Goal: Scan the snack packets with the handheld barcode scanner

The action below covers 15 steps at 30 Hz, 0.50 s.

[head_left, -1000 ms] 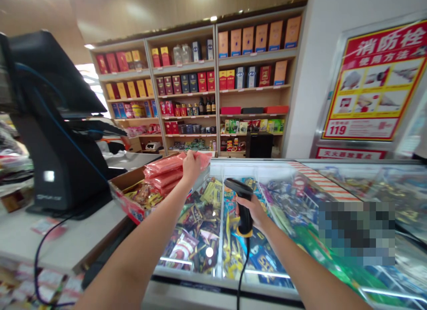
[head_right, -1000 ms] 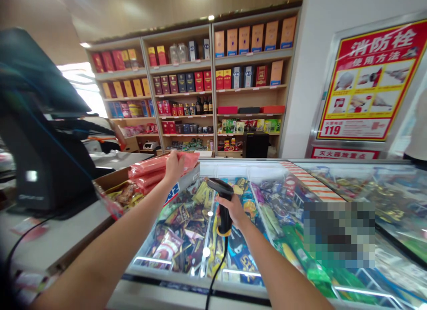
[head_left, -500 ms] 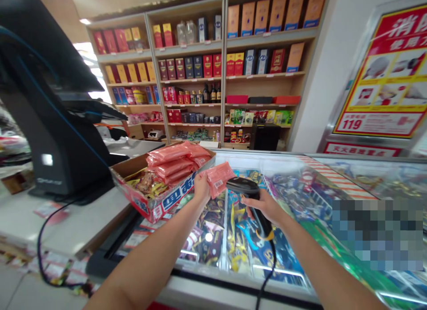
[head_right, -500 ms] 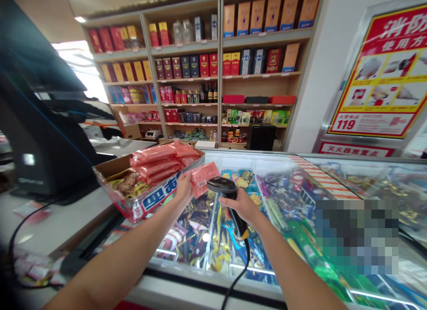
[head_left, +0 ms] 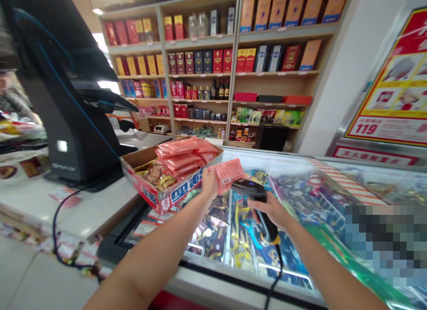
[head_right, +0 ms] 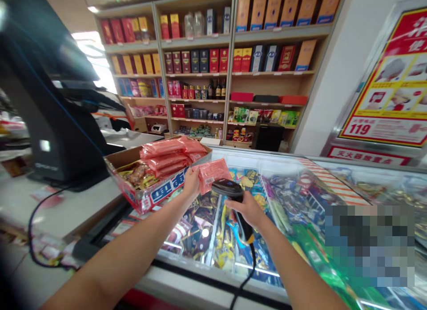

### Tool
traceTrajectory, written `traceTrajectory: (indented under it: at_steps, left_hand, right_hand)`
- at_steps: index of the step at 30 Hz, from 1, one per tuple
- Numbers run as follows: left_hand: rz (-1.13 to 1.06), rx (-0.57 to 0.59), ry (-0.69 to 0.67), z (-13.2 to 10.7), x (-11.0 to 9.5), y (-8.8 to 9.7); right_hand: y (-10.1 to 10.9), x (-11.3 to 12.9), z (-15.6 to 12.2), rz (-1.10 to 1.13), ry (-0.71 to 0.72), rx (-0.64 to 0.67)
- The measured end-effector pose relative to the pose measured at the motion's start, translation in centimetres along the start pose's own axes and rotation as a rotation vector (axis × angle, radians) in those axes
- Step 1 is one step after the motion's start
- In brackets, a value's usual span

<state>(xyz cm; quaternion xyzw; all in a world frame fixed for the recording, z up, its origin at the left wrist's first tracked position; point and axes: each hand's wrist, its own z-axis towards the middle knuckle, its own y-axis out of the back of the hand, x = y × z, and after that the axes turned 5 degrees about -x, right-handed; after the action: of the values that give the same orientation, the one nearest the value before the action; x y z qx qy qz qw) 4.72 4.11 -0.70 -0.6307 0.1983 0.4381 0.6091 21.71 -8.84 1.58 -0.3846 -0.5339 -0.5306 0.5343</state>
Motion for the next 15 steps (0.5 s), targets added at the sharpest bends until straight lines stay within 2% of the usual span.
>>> traceTrajectory:
  at_steps: [3, 7, 11, 15]
  left_hand:
    - [-0.002, -0.02, -0.008, 0.1, 0.1, 0.1]
    - [0.0, -0.01, 0.051, 0.1, 0.3, 0.2]
    - [-0.011, 0.017, 0.168, -0.3, 1.4, -0.4]
    - [0.0, 0.031, 0.351, -0.6, 3.4, -2.9]
  right_hand:
    - [-0.2, 0.1, -0.1, 0.008, -0.009, -0.018]
    - [0.0, 0.6, 0.0, 0.111, -0.006, -0.092]
    - [1.2, 1.4, 0.3, 0.257, 0.043, -0.318]
    - [2.7, 1.8, 0.7, 0.393, 0.14, -0.532]
